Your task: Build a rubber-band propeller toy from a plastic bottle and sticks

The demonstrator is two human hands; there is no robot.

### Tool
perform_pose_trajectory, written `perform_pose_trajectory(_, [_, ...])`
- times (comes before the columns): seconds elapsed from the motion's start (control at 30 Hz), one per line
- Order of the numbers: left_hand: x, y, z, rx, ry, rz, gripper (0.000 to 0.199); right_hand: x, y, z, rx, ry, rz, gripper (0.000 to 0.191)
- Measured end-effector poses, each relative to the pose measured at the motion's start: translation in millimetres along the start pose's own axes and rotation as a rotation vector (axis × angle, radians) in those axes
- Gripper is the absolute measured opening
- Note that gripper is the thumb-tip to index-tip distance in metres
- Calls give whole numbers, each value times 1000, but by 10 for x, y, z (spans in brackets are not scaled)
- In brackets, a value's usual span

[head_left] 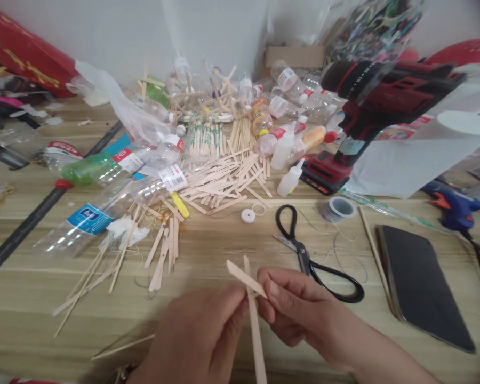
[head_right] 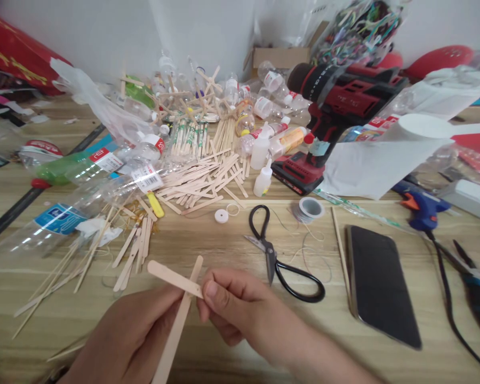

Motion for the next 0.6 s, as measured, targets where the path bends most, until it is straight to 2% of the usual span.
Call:
perform_pose_trajectory(0.2, [6,-11,25,4,15,10,32,64,-10,-10,-15,78,80,46])
perform_pose_trajectory(0.33, [0,12,24,-12,17,-17,32,62,-4,-6,-15,80,82,46])
perform_pose_trajectory(0.6, [2,-6,-4,30,17,15,32,-22,-35,9,36,-86,-165,46])
Point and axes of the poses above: each hand's wrist, its own z-axis towards the middle knuckle, its own y-axis out of the palm, x = y × z, the point moved 6 cm from there along z, towards the middle knuckle, and after that the axes turned 2 degrees about z, right-handed, at the moved point
